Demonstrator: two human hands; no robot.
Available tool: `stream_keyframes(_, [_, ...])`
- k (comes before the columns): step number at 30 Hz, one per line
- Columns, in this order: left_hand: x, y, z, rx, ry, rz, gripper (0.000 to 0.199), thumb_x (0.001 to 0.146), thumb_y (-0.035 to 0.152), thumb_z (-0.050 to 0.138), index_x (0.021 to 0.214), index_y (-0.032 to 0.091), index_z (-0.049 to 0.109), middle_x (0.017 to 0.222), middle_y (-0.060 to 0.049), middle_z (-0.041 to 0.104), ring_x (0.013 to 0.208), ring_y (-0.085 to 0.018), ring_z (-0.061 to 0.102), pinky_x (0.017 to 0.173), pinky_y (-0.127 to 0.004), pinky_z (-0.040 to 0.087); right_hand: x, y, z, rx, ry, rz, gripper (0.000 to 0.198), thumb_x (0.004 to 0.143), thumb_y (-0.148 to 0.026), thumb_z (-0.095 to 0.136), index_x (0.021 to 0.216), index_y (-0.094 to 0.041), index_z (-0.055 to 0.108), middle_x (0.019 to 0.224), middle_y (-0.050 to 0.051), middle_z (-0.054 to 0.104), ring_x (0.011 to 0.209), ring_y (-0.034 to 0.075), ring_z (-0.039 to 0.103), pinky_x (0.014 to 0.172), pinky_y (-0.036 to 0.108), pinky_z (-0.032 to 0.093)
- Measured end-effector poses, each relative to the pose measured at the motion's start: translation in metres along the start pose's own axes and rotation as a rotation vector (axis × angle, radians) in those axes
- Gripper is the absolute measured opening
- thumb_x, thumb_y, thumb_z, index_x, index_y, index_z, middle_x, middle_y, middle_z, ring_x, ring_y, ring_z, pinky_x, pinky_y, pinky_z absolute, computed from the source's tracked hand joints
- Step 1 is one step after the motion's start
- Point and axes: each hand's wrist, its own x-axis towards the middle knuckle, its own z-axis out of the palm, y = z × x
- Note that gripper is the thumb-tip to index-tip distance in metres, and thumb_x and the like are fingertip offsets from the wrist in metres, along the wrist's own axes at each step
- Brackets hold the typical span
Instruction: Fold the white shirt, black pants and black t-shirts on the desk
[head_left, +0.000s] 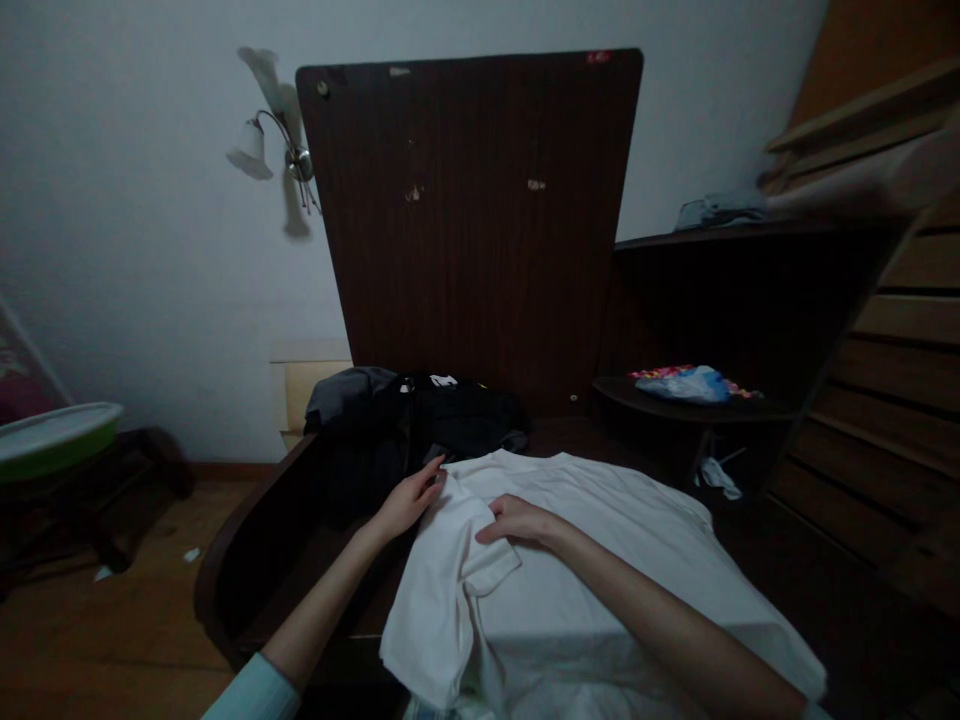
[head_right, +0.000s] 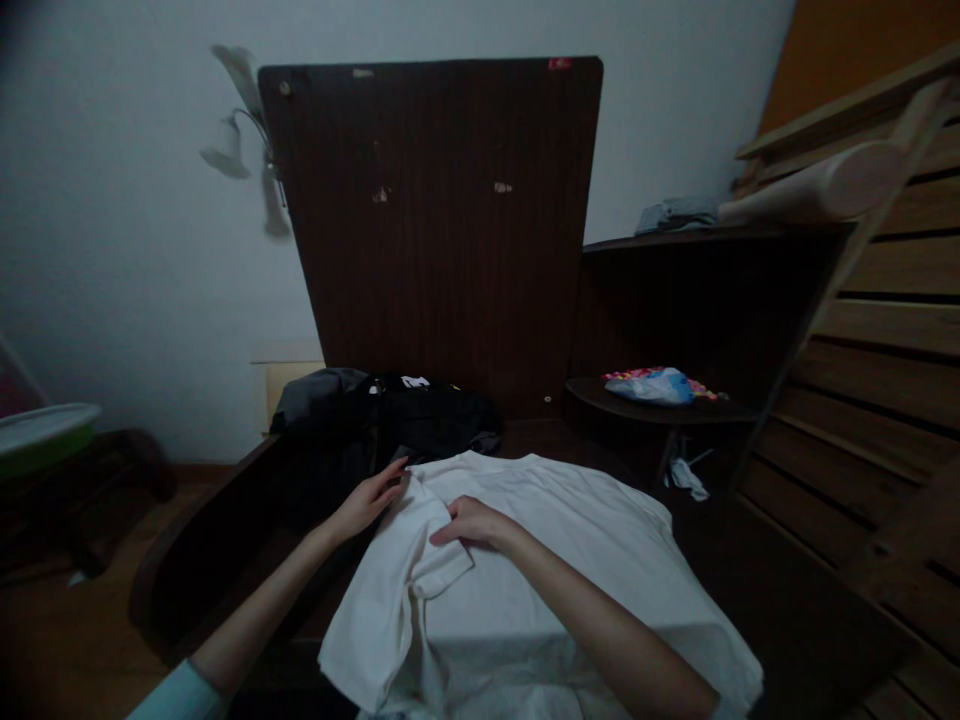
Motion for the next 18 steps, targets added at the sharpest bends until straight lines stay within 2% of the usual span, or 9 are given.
stream_keyframes(3, [0.014,-0.007,0.005,0.113,-0.090,0.021,0.049,0.081,0.031,0.044,0.127,0.016,0.040,0.117,-0.007,0.057,0.089,-0.018,0.057,0.082,-0.028,0.042,-0.003,0.002,-0.004,0.032,-0.054,-0.033,0.015,0.047,-0.013,0.066,0.062,-0.012,0.061,0.057,-0.005,0.058,0.056,0.010,0.052,0.058,0.021,0.039])
stream_keyframes(8, [0.026,-0.006,0.006,0.231,-0.177,0.085,0.036,0.079,0.034,0.048,0.110,0.018,0.055,0.111,-0.005,0.058,0.090,-0.017,0.056,0.080,-0.025,0.041,-0.002,0.000,-0.011,0.148,-0.116,-0.041,0.024,0.044,-0.013,0.068,0.067,-0.013,0.061,0.060,-0.005,0.061,0.061,0.011,0.055,0.062,0.023,0.040])
stream_keyframes(11, [0.032,-0.005,0.003,0.367,-0.193,0.057,0.030,0.079,0.033,0.047,0.102,0.018,0.058,0.100,-0.005,0.058,0.081,-0.016,0.057,0.074,-0.024,0.042,-0.003,-0.001,-0.013,0.153,-0.129,-0.044,0.026,0.044,-0.014,0.070,0.068,-0.013,0.059,0.064,-0.004,0.062,0.062,0.011,0.055,0.063,0.024,0.041])
stream_keyframes(14, [0.036,-0.010,-0.003,0.469,-0.186,0.028,0.024,0.081,0.034,0.045,0.085,0.018,0.062,0.087,-0.004,0.056,0.074,-0.016,0.056,0.069,-0.024,0.042,-0.002,-0.002,-0.016,0.131,-0.152,-0.029,0.026,0.048,-0.017,0.071,0.071,-0.014,0.060,0.066,-0.003,0.062,0.062,0.011,0.055,0.063,0.024,0.042])
stream_keyframes(16, [0.038,-0.015,-0.006,0.491,-0.167,0.014,0.027,0.083,0.035,0.042,0.077,0.018,0.062,0.082,-0.004,0.054,0.074,-0.016,0.055,0.068,-0.025,0.041,0.000,-0.004,-0.020,0.101,-0.112,-0.004,0.022,0.054,-0.021,0.069,0.072,-0.014,0.060,0.064,-0.003,0.060,0.059,0.011,0.054,0.058,0.023,0.042])
stream_keyframes(18, [0.040,-0.020,-0.006,0.507,-0.130,-0.003,0.029,0.084,0.035,0.040,0.076,0.017,0.060,0.083,-0.005,0.054,0.076,-0.017,0.055,0.069,-0.026,0.041,0.006,-0.006,-0.026,0.002,0.038,0.016,0.014,0.061,-0.024,0.064,0.071,-0.014,0.059,0.059,-0.003,0.057,0.053,0.009,0.051,0.053,0.021,0.039])
